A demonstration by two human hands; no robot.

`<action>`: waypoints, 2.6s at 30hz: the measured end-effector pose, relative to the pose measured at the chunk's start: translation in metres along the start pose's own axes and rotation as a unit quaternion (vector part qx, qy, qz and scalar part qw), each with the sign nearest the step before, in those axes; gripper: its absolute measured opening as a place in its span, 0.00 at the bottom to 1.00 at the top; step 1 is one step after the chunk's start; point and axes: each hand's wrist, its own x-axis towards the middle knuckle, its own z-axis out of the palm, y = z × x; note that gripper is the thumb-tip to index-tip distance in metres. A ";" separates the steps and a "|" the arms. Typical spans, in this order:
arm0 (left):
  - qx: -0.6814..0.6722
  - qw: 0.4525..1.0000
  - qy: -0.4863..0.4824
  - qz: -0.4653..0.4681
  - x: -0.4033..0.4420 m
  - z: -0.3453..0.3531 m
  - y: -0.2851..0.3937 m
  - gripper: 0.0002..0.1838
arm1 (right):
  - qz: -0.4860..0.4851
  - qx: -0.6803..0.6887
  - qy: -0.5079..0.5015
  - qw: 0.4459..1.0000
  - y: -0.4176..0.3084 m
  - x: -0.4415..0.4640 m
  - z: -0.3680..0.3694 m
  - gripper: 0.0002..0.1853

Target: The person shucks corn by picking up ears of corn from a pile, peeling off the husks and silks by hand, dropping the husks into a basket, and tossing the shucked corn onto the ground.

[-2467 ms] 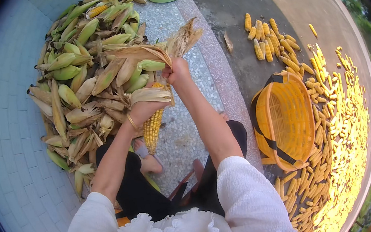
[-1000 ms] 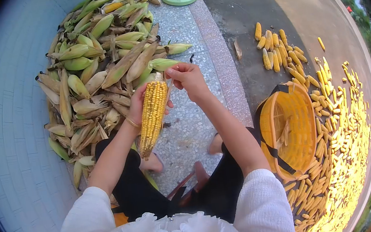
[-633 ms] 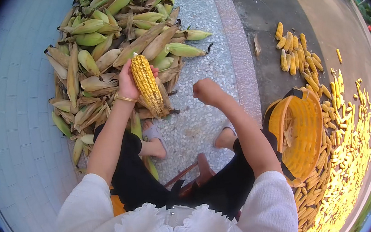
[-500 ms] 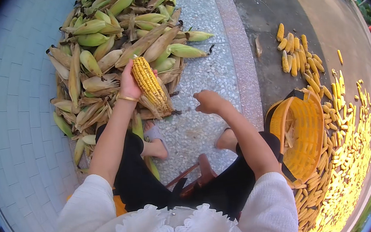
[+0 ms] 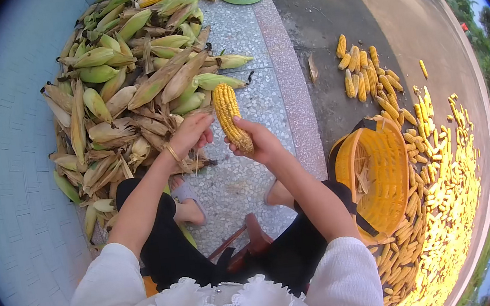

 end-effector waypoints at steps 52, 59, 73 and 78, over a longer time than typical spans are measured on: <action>0.383 0.880 0.180 0.217 -0.029 -0.042 0.013 0.26 | -0.363 -0.183 0.132 0.904 -0.067 0.253 0.020 0.10; 0.249 0.915 0.193 0.254 -0.023 -0.023 0.011 0.40 | -0.299 -0.304 0.074 0.902 -0.043 0.067 0.059 0.11; 0.050 0.975 -0.038 0.214 -0.020 0.026 0.005 0.34 | -0.467 -0.586 0.221 0.624 -0.022 0.007 0.035 0.10; -0.202 0.964 0.064 0.164 -0.006 0.036 0.025 0.21 | -0.485 -0.546 0.225 0.645 -0.032 0.018 0.037 0.10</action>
